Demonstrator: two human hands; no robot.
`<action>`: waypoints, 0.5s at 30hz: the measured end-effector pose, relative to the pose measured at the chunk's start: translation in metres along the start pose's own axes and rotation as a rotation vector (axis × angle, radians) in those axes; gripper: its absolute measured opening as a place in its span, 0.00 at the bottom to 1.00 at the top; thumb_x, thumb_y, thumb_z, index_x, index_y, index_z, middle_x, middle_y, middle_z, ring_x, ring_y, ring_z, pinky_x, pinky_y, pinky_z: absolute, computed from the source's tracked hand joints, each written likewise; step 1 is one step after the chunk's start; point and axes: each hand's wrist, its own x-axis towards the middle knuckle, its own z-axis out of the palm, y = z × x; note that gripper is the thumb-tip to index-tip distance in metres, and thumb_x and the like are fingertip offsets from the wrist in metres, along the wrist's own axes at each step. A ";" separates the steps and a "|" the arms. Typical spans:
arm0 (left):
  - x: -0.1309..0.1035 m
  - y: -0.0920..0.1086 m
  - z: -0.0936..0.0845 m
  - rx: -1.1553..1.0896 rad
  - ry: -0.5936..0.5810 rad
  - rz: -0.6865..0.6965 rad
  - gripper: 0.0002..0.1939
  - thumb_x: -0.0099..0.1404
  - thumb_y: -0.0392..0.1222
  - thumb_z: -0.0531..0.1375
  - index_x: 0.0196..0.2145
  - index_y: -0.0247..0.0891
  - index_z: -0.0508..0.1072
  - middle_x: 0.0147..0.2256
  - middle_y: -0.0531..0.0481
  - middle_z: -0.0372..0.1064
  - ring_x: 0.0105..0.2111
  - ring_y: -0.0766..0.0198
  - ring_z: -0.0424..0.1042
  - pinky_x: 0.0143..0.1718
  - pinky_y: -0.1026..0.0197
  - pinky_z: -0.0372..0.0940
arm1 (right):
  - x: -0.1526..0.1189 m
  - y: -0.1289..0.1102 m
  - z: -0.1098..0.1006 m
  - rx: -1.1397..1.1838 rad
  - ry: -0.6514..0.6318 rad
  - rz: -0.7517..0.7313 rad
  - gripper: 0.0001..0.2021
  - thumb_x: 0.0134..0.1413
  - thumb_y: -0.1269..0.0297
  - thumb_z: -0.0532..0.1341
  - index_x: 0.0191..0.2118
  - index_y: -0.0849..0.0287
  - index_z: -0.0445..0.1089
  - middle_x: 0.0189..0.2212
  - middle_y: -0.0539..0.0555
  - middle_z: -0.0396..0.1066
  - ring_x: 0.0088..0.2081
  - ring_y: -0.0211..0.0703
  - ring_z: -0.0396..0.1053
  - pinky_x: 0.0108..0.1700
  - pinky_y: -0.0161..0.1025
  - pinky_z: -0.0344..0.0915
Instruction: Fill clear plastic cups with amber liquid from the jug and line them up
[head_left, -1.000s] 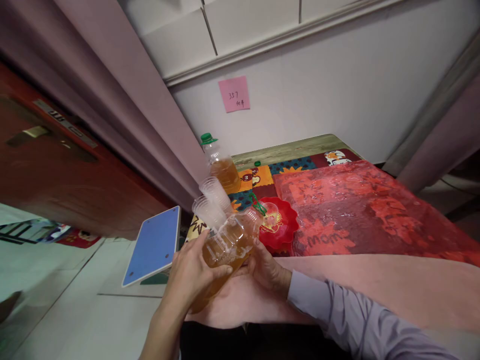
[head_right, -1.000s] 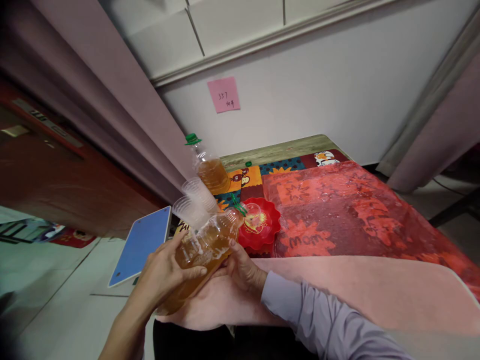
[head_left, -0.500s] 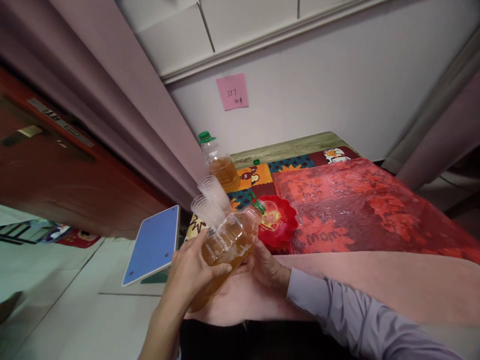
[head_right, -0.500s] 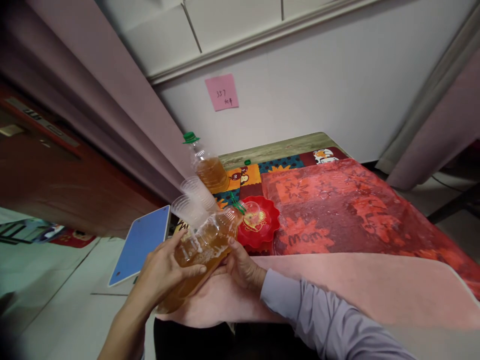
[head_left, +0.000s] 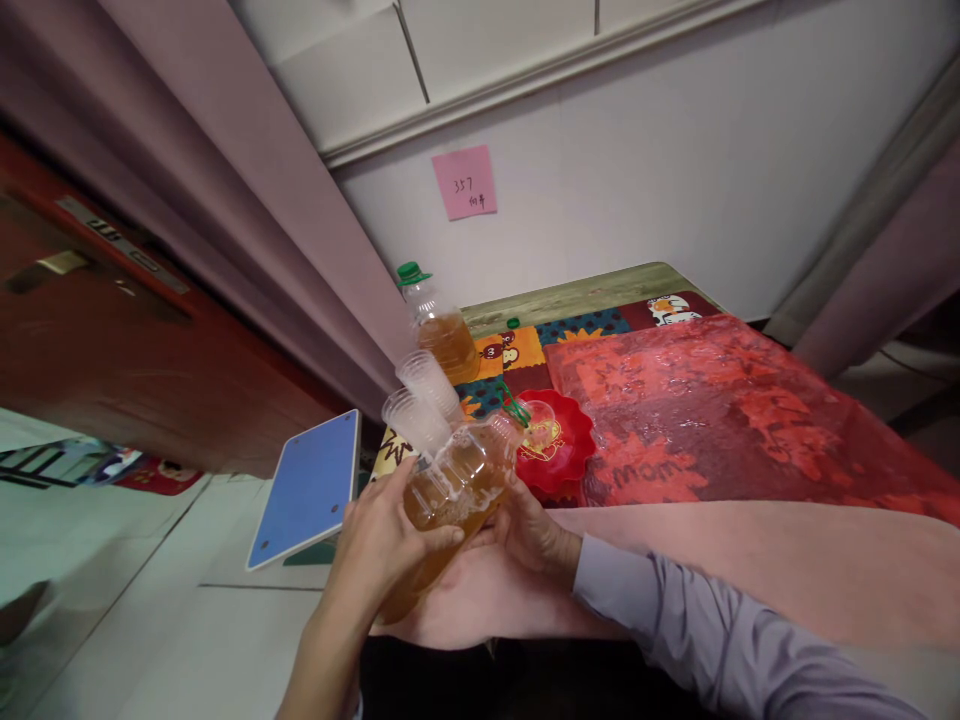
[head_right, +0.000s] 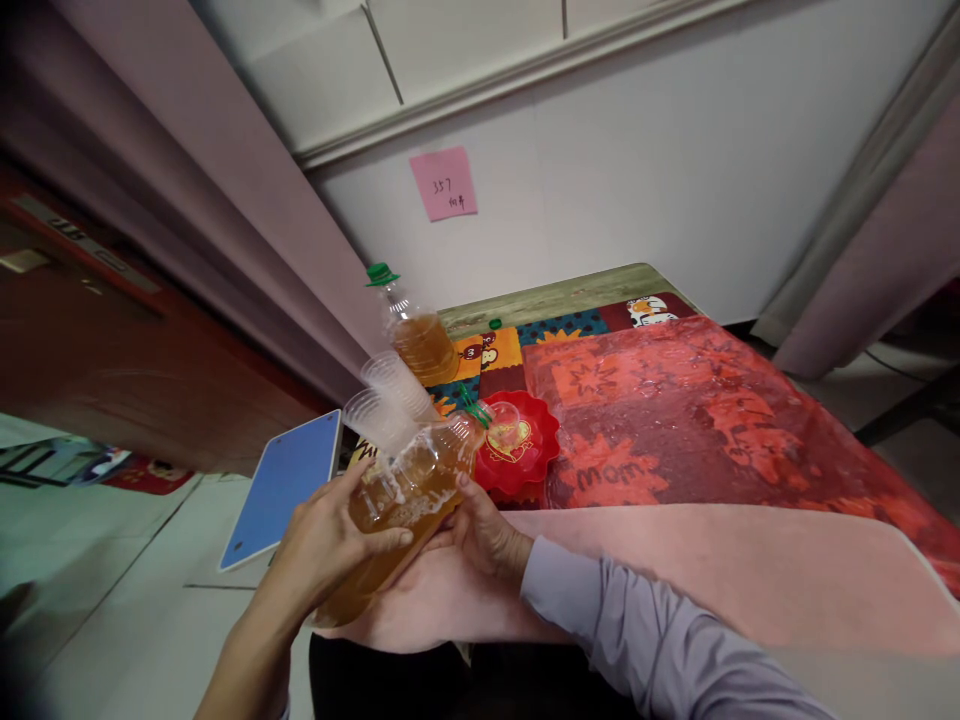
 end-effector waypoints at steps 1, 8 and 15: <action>0.000 0.000 0.000 0.001 0.000 0.001 0.54 0.48 0.60 0.77 0.70 0.39 0.72 0.66 0.29 0.74 0.65 0.32 0.75 0.67 0.33 0.67 | 0.000 0.001 -0.001 0.003 0.001 -0.002 0.43 0.58 0.22 0.63 0.66 0.48 0.72 0.56 0.60 0.83 0.58 0.64 0.79 0.56 0.62 0.77; 0.000 0.004 -0.002 0.014 -0.009 -0.023 0.55 0.48 0.59 0.78 0.70 0.36 0.72 0.67 0.28 0.74 0.67 0.32 0.74 0.69 0.35 0.67 | 0.000 0.001 0.000 0.016 -0.024 -0.011 0.41 0.58 0.21 0.62 0.64 0.48 0.75 0.55 0.59 0.84 0.59 0.64 0.79 0.57 0.64 0.76; 0.000 0.005 -0.001 0.014 0.005 -0.015 0.54 0.48 0.58 0.77 0.70 0.38 0.72 0.66 0.29 0.75 0.65 0.32 0.75 0.66 0.33 0.70 | -0.001 -0.002 0.001 -0.006 -0.013 -0.002 0.42 0.57 0.21 0.62 0.64 0.48 0.75 0.55 0.60 0.84 0.56 0.63 0.80 0.56 0.63 0.76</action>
